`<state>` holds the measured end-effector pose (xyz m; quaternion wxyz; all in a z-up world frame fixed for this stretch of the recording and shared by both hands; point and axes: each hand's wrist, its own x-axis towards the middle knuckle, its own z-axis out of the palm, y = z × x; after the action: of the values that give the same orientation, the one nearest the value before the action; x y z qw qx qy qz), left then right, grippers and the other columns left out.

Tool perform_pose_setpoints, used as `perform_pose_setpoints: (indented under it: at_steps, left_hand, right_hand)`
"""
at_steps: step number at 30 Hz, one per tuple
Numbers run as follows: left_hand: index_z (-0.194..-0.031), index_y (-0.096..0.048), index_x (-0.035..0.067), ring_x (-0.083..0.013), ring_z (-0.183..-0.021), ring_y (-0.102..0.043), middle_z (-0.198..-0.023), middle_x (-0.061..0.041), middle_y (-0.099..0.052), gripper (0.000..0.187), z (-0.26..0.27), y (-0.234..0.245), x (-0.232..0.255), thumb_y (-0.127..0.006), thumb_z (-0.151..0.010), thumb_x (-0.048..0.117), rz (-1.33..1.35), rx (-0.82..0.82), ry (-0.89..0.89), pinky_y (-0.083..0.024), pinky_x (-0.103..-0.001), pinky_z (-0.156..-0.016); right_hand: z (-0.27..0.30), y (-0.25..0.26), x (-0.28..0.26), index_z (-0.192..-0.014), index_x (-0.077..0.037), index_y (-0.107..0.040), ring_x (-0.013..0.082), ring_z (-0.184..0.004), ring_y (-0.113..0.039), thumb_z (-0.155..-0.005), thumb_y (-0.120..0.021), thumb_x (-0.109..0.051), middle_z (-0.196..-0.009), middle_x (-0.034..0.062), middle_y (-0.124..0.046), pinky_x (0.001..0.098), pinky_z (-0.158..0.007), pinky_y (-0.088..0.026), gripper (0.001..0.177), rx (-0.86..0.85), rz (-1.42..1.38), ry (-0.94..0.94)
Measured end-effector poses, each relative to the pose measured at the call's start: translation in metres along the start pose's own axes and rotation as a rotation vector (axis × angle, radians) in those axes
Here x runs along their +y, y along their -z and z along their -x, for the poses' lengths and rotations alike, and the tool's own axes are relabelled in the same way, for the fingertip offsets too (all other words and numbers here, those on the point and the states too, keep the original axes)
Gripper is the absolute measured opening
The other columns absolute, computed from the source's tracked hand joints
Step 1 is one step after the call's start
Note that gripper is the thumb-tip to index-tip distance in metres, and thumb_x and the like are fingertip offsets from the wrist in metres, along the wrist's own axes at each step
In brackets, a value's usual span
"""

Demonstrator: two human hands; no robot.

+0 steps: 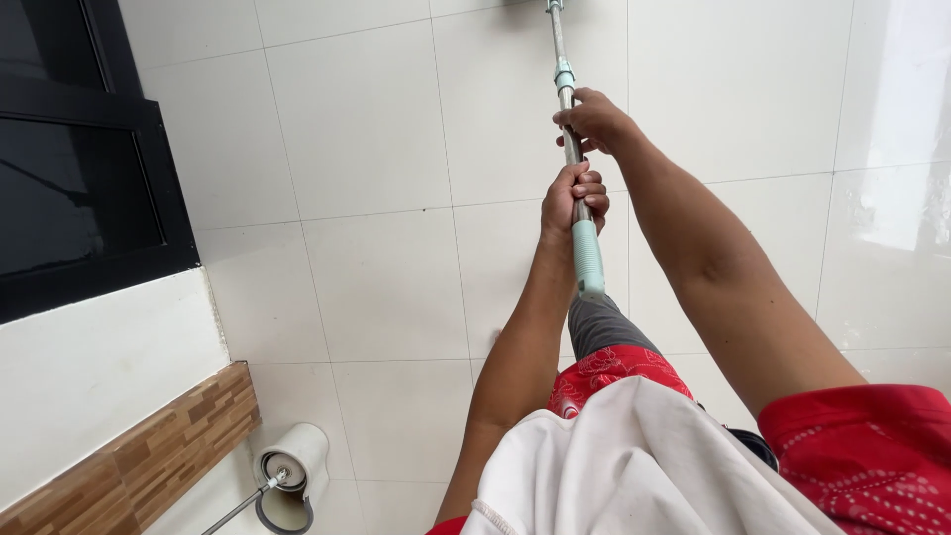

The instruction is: The person mops a white tiled floor using a flat mop with a long handle. They move the mop back and forth across the floor, covering different sections of the room, including areas near a wooden railing and a dark door.

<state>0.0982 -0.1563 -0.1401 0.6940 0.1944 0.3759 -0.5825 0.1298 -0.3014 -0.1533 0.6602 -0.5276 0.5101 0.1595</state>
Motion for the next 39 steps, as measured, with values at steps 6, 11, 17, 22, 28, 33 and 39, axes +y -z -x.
perform_pose_setpoints:
  at_steps: [6, 11, 17, 22, 28, 33, 39]
  left_hand:
    - [-0.094, -0.041, 0.021, 0.0031, -0.048, -0.036, -0.068, 0.009, -0.040, 0.020, -0.001, -0.032, -0.016, -0.062, -0.095, 0.021, -0.021, 0.144, 0.007, -0.032, -0.011, -0.038]
    - [-0.090, -0.050, 0.016, 0.0024, -0.048, -0.041, -0.068, 0.006, -0.048, 0.017, 0.011, -0.032, -0.034, -0.066, -0.096, 0.020, 0.033, 0.273, -0.061, -0.036, -0.012, -0.038]
    - [-0.082, -0.049, 0.018, 0.0033, -0.046, -0.037, -0.061, 0.011, -0.042, 0.023, 0.034, -0.012, -0.058, -0.066, -0.095, 0.026, 0.089, 0.230, 0.091, -0.034, -0.013, -0.039]
    - [-0.080, -0.050, 0.018, 0.0015, -0.046, -0.038, -0.060, 0.011, -0.043, 0.021, 0.088, -0.003, -0.073, -0.062, -0.097, 0.023, 0.156, 0.221, 0.133, -0.037, -0.013, -0.039]
    - [-0.080, -0.049, 0.017, 0.0015, -0.046, -0.042, -0.059, 0.010, -0.043, 0.022, 0.146, 0.034, -0.109, -0.064, -0.096, 0.023, 0.214, 0.166, 0.129, -0.041, -0.013, -0.039]
    - [-0.084, -0.049, 0.014, 0.0024, -0.047, -0.044, -0.062, 0.009, -0.042, 0.014, 0.176, 0.095, -0.147, -0.059, -0.094, 0.015, 0.308, 0.098, 0.141, -0.043, -0.013, -0.041]
    - [-0.073, -0.047, 0.016, -0.0015, -0.046, -0.043, -0.057, 0.008, -0.043, 0.023, 0.209, 0.151, -0.191, -0.056, -0.093, 0.011, 0.275, 0.087, 0.167, -0.044, -0.015, -0.041]
  right_hand:
    - [-0.046, 0.004, -0.025, -0.163, -0.031, 0.017, 0.0257, -0.074, -0.072, -0.089, -0.034, 0.002, -0.109, 0.0205, -0.064, 0.0434, -0.061, -0.063, 0.096, 0.055, 0.301, -0.275]
    - [-0.053, 0.004, -0.002, -0.167, -0.029, 0.006, 0.0219, -0.070, -0.070, -0.095, -0.033, -0.005, -0.097, 0.0123, -0.072, 0.0387, -0.055, -0.056, 0.085, 0.038, 0.525, -0.281]
    - [-0.016, 0.002, 0.017, -0.163, -0.032, 0.020, 0.0237, -0.072, -0.063, -0.097, -0.036, -0.009, -0.093, 0.0112, -0.073, 0.0381, -0.059, -0.051, 0.090, -0.104, 0.635, -0.391]
    - [0.025, -0.016, 0.048, -0.162, -0.027, 0.014, 0.0266, -0.068, -0.061, -0.093, -0.044, -0.011, -0.094, 0.0095, -0.074, 0.0407, -0.065, -0.054, 0.092, -0.171, 0.709, -0.381]
    - [0.070, -0.037, 0.119, -0.135, -0.018, -0.026, 0.0286, -0.062, -0.058, -0.085, -0.050, -0.002, -0.079, 0.0180, -0.063, 0.0397, -0.052, -0.048, 0.059, -0.160, 0.575, -0.341]
    - [0.124, -0.063, 0.172, -0.129, -0.014, -0.034, 0.0269, -0.067, -0.055, -0.081, -0.054, 0.000, -0.078, 0.0167, -0.055, 0.0366, -0.052, -0.045, 0.054, -0.141, 0.629, -0.342]
    - [0.148, -0.081, 0.256, -0.097, 0.003, -0.054, 0.0280, -0.060, -0.056, -0.079, -0.057, 0.002, -0.071, 0.0182, -0.059, 0.0357, -0.048, -0.044, 0.018, -0.180, 0.697, -0.291]
